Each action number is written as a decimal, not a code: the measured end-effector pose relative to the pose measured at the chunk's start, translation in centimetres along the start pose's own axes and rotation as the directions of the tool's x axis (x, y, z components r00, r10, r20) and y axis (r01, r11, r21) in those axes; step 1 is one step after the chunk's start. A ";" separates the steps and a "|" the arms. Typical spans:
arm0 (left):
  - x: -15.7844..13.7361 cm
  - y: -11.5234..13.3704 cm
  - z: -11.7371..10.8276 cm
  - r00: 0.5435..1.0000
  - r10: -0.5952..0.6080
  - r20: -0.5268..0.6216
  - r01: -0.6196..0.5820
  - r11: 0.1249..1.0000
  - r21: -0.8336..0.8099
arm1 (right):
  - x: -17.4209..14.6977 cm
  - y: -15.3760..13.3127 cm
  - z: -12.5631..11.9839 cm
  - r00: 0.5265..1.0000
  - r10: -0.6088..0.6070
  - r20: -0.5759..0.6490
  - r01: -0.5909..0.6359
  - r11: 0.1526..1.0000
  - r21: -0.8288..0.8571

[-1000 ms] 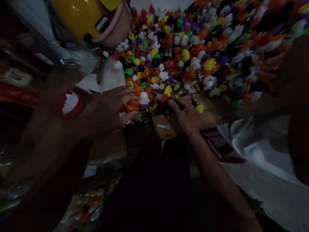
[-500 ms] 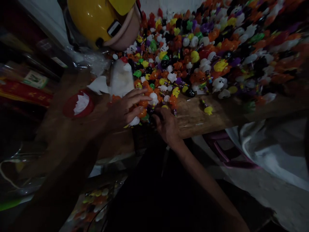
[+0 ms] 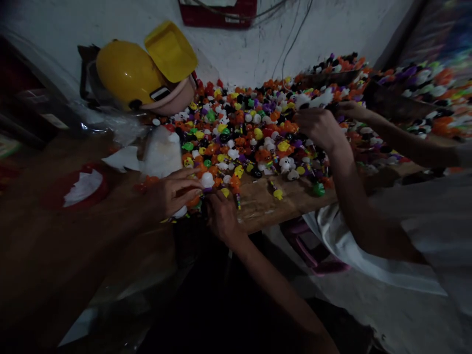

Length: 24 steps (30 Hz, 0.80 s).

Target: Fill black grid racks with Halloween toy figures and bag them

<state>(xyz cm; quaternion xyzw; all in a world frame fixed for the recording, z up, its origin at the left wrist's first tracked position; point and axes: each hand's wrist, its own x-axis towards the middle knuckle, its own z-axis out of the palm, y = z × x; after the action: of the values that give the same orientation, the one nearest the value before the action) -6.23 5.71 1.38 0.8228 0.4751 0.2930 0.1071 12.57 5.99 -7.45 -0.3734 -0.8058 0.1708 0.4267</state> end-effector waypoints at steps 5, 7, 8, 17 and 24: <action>0.2 -0.1 0.5 0.999 0.005 -0.032 -0.002 0.996 0.084 | 0.7 -0.6 -1.0 0.994 -0.043 0.103 0.041 0.999 0.026; 0.3 0.1 0.6 1.000 0.001 -0.029 0.003 0.991 0.130 | 1.4 -0.6 -2.1 0.982 -0.059 0.177 0.055 0.998 0.024; 0.4 0.3 0.6 1.000 -0.011 -0.029 0.015 0.989 0.150 | 2.0 -0.3 -2.9 0.974 -0.067 0.215 0.063 0.998 0.023; 0.5 1.0 -0.4 0.991 -0.134 -0.026 0.136 0.980 0.144 | 11.1 11.4 -8.0 0.958 0.288 0.003 -0.241 0.805 -0.542; 1.3 2.0 -2.0 0.972 -0.215 0.097 0.204 0.973 0.110 | 11.8 14.2 -3.9 0.934 0.341 -0.106 -0.340 0.760 -0.553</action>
<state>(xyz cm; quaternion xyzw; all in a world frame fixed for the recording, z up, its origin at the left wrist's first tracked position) -5.47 5.52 4.44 0.7870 0.5668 0.2110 0.1222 18.02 24.08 -7.04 -0.6223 -0.7388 0.0005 0.2586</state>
